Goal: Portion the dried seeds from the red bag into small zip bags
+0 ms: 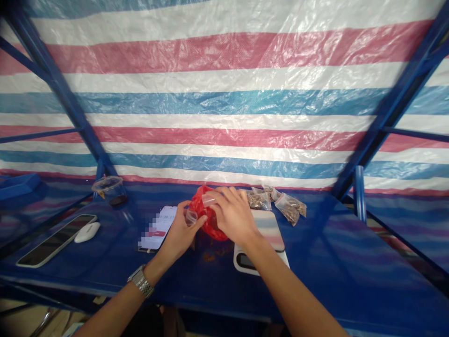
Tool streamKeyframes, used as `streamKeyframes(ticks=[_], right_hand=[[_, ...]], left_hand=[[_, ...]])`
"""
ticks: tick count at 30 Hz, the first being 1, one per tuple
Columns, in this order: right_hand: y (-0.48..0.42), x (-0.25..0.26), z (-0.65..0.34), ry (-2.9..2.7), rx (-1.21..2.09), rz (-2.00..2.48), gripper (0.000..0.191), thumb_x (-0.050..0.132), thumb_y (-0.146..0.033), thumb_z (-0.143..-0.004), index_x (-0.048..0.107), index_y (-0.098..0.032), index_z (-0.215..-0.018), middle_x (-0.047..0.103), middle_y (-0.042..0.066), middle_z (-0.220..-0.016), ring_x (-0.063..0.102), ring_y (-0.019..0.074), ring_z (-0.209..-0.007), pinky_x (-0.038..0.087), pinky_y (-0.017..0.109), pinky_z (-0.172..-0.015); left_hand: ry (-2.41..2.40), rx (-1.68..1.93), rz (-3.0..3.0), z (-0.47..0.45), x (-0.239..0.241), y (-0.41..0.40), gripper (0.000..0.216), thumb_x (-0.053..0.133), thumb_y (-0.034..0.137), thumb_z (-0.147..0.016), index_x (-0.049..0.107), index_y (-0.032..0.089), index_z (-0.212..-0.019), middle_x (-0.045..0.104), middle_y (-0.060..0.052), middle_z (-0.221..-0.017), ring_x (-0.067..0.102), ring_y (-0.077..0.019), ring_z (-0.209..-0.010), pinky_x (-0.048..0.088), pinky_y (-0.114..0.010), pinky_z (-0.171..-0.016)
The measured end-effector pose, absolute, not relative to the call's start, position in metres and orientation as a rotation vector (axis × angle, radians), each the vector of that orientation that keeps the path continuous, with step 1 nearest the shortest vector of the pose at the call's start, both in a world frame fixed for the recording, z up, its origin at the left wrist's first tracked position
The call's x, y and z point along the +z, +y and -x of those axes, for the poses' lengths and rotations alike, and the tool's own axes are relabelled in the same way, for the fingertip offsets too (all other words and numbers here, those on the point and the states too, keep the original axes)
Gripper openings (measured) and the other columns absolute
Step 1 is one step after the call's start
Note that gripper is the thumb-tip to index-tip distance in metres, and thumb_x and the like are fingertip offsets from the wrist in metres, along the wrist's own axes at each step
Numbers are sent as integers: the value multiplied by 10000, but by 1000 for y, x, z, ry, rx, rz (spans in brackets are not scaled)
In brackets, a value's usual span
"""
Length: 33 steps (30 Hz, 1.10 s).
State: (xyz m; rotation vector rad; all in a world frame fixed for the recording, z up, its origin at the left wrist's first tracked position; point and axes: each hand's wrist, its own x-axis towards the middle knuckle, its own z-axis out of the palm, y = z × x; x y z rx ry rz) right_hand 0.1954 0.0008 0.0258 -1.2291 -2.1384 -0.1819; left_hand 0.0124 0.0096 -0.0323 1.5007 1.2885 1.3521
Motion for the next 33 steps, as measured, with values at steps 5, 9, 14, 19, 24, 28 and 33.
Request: streamKeyframes(ticks=[5, 9, 14, 19, 24, 28, 33], right_hand=[[4, 13, -203, -2255, -81, 1357, 353, 556, -135, -962, 683, -235, -1276, 701, 84, -1246, 559, 276, -1156, 325, 426, -961], [4, 10, -206, -2315, -37, 1325, 477, 537, -62, -917, 638, -236, -1349, 680, 89, -1300, 540, 269, -1223, 315, 424, -1006], [-13, 37, -200, -2103, 41, 1176, 279, 504, -140, -997, 699, -243, -1168, 726, 65, -1143, 617, 225, -1057, 387, 391, -952], [-46, 46, -182, -2017, 403, 1031, 105, 663, -264, -962, 685, -268, -1065, 738, -1, -980, 661, 182, -925, 468, 312, -861], [-51, 37, -184, -1917, 529, 1108, 65, 635, -217, -966, 690, -249, -955, 757, -13, -939, 684, 163, -858, 480, 280, -800], [-51, 40, -202, -1755, 561, 1153, 135, 590, -251, -971, 708, -240, -906, 736, -9, -826, 662, 163, -739, 485, 270, -697], [-52, 42, -232, -1661, 455, 1208, 172, 592, -309, -959, 751, -250, -983, 757, 9, -888, 641, 177, -746, 494, 294, -707]], left_hand=[[1380, 1394, -1517, 0, -26, 11, 648, 774, 421, -782, 456, 195, -1299, 578, -3, -957, 628, -160, -806, 514, -324, -803], [1434, 1558, -1457, 2, -7, 4, 612, 770, 426, -791, 466, 223, -1281, 550, 31, -904, 588, -126, -710, 501, -275, -710], [1257, 1688, -1508, -5, 10, -10, 581, 739, 358, -844, 412, 287, -1319, 538, 53, -888, 563, -109, -680, 491, -233, -669], [1158, 1578, -1655, -15, 1, -18, 626, 729, 231, -830, 408, 259, -1367, 576, 15, -938, 599, -134, -768, 501, -249, -725], [1065, 1434, -1735, -27, -9, -26, 690, 712, 162, -820, 407, 250, -1432, 640, -76, -1147, 668, -207, -1000, 524, -343, -937], [1093, 1372, -1705, -36, -6, -29, 702, 730, 179, -818, 427, 250, -1447, 654, -108, -1235, 691, -243, -1068, 524, -377, -992], [949, 1317, -1686, -49, -5, -35, 910, 801, 207, -785, 296, 297, -1537, 675, -76, -1202, 693, -240, -1105, 516, -368, -1019]])
